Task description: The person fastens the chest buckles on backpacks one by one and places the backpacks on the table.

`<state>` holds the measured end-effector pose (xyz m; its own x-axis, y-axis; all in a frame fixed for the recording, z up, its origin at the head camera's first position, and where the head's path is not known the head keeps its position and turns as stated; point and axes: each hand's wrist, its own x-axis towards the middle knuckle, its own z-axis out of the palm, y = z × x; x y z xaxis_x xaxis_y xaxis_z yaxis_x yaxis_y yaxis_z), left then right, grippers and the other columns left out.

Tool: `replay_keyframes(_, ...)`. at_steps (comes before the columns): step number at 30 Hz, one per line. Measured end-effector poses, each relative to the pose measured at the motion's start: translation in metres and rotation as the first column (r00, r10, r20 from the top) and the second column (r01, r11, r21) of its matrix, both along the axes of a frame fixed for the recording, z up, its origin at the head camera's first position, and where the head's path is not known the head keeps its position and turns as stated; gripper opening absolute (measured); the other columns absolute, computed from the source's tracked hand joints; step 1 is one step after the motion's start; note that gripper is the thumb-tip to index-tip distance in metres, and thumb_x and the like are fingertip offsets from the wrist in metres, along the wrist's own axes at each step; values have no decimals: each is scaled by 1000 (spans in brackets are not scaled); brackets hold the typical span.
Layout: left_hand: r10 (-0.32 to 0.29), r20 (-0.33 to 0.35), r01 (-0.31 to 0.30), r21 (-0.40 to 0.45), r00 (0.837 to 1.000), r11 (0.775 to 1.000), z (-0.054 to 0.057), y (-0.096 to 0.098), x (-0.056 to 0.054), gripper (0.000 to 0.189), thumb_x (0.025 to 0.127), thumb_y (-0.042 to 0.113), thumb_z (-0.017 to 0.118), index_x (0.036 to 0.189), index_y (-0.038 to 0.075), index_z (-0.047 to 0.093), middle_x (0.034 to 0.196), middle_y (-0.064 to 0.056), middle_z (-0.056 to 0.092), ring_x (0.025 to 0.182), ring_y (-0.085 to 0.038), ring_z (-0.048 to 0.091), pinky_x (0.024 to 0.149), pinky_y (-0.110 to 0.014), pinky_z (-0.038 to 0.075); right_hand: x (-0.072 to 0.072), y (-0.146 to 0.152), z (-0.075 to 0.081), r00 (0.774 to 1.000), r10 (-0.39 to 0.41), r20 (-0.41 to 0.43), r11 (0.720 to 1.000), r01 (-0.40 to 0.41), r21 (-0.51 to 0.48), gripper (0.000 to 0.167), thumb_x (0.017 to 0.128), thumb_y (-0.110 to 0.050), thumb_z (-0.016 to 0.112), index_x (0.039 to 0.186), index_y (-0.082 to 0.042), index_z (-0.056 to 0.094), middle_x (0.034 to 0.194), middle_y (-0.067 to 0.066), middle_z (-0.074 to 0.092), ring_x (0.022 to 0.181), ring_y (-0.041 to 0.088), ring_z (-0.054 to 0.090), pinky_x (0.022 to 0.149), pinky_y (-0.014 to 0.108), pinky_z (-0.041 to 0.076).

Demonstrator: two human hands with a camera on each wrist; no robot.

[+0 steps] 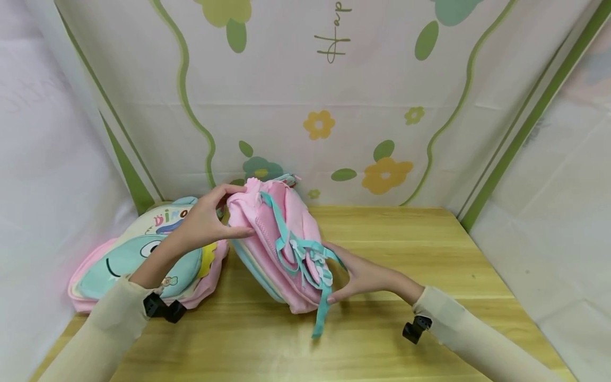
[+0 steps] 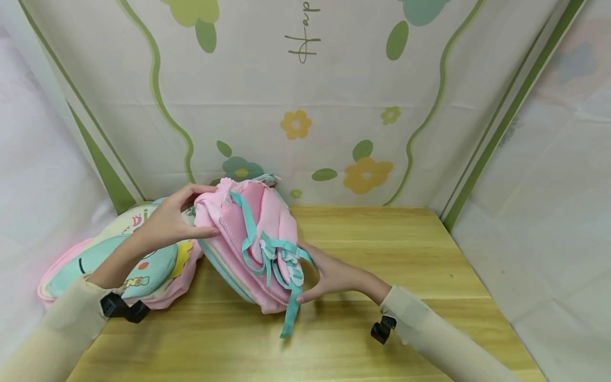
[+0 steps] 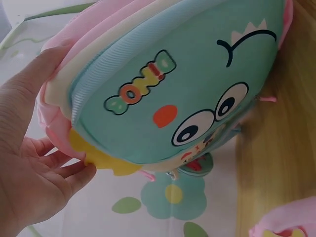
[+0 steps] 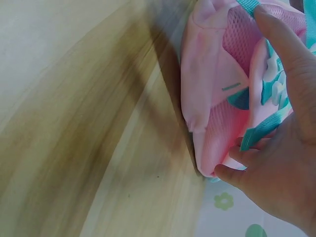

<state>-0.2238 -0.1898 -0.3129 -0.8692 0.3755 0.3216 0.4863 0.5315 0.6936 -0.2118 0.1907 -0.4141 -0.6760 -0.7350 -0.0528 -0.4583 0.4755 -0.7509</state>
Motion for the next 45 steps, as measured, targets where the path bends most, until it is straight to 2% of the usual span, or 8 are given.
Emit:
replay_keyframes(4,13,17,-13,-22,1000,1000,-11,-1,2,81,70,24,95,138,8,53,138,-9,57,123,-25,57,99,-25,49,-1,2,-1,1000,-10,1,1000,10,3,126,76,-45,89,165,-17,4,171,6,13,157,30,17,123,59,25)
replay_keyframes(8,18,39,-17,-28,999,999,-32,0,3,83,68,25,96,137,6,55,140,-12,58,132,-31,56,108,-45,49,1,8,-2,998,-63,26,997,62,39,126,76,-45,90,165,-15,5,170,11,15,156,34,21,121,60,27)
replay_keyframes(12,35,67,-33,-25,997,999,-54,-4,7,81,70,24,95,138,4,55,139,-14,60,134,-35,56,110,-48,47,1,13,-3,996,-78,41,996,76,43,127,74,-45,91,165,-14,7,170,11,17,155,33,23,122,59,27)
replay_keyframes(17,27,88,-28,8,996,1000,-70,-7,11,80,73,22,94,139,3,54,138,-15,61,133,-36,57,110,-49,46,0,17,-3,997,-74,27,996,72,58,128,72,-47,92,164,-14,8,169,10,21,154,32,26,122,57,29)
replay_keyframes(31,-15,164,13,13,986,1000,-99,2,21,80,73,23,93,140,2,54,139,-15,60,132,-37,57,110,-50,47,-1,31,2,999,-37,-39,988,42,147,129,70,-47,93,164,-9,12,169,15,19,155,35,24,121,59,29)
replay_keyframes(37,-35,211,36,-1,977,999,-110,6,22,82,73,23,93,142,3,53,141,-15,58,130,-35,57,110,-50,47,-2,37,1,997,-16,-74,986,27,162,127,71,-48,92,162,-3,15,168,21,18,154,41,22,120,62,29)
replay_keyframes(41,-46,255,55,-28,966,998,-113,10,23,87,72,31,94,144,6,52,141,-12,58,129,-32,57,110,-49,48,-2,42,1,996,-13,-91,983,29,182,126,71,-48,92,162,-3,16,168,21,18,154,43,21,119,63,29)
replay_keyframes(45,-61,268,79,-54,961,995,-115,10,25,91,70,40,94,144,7,52,141,-10,58,128,-31,57,110,-50,48,-3,47,2,995,-6,-98,982,24,189,125,71,-47,92,162,-3,19,169,22,17,155,44,20,120,64,28)
